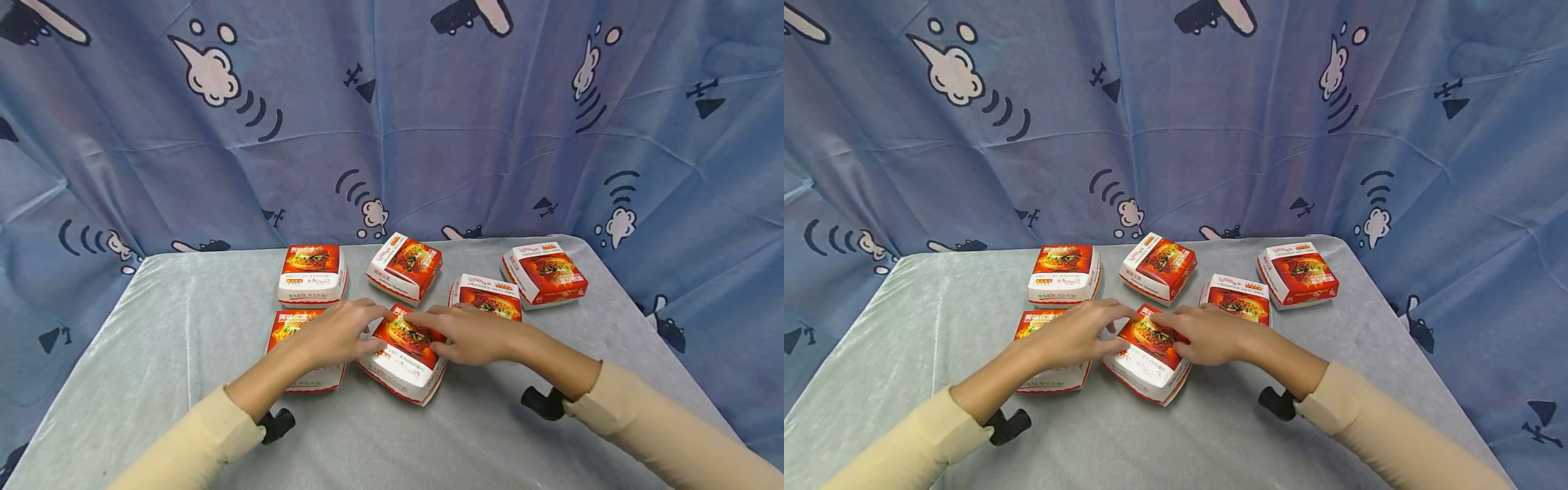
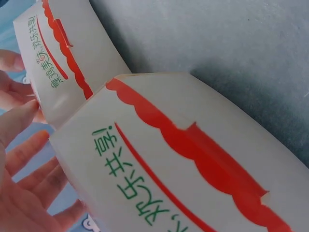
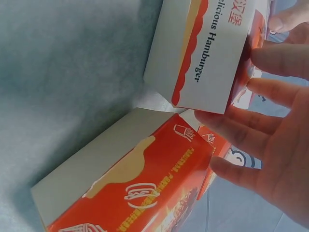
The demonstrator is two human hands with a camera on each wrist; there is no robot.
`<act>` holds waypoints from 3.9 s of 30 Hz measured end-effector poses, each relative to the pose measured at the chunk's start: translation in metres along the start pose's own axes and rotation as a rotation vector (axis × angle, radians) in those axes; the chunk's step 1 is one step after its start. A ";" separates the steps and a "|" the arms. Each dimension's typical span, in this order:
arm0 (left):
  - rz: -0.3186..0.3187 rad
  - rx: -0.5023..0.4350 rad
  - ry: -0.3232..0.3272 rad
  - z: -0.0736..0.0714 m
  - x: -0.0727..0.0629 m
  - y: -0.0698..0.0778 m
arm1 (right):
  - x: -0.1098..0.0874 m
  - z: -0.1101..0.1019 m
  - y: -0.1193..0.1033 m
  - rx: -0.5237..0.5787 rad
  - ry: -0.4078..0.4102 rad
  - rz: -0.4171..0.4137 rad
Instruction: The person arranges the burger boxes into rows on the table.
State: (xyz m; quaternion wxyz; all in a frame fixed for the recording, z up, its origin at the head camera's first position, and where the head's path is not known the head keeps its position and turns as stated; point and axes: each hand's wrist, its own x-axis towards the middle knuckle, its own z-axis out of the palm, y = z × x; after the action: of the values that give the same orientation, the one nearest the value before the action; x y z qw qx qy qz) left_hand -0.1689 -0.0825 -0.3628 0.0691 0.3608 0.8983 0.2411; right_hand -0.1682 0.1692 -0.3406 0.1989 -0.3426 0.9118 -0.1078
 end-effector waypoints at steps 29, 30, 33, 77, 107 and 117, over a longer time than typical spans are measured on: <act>-0.038 0.139 0.016 0.004 0.001 0.003 | 0.000 -0.003 -0.005 -0.013 0.039 0.127; -0.035 0.141 0.019 0.004 0.001 0.003 | 0.001 -0.002 -0.005 -0.006 0.035 0.129; -0.023 0.141 0.032 0.003 0.000 0.003 | 0.002 -0.001 -0.005 0.012 0.029 0.127; -0.064 0.098 -0.053 -0.003 -0.003 -0.001 | 0.005 -0.001 -0.003 0.065 -0.029 0.127; -0.056 0.120 -0.057 -0.005 -0.004 -0.003 | 0.006 0.000 -0.001 0.078 -0.025 0.101; -0.049 0.121 -0.047 -0.007 -0.004 -0.003 | 0.004 0.000 0.001 0.080 -0.011 0.079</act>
State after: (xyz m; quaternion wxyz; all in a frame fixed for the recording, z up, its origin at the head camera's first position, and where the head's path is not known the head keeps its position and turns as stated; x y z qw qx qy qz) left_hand -0.1700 -0.0896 -0.3583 0.0739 0.3479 0.9179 0.1762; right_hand -0.1715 0.1670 -0.3417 0.2216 -0.2988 0.9185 -0.1342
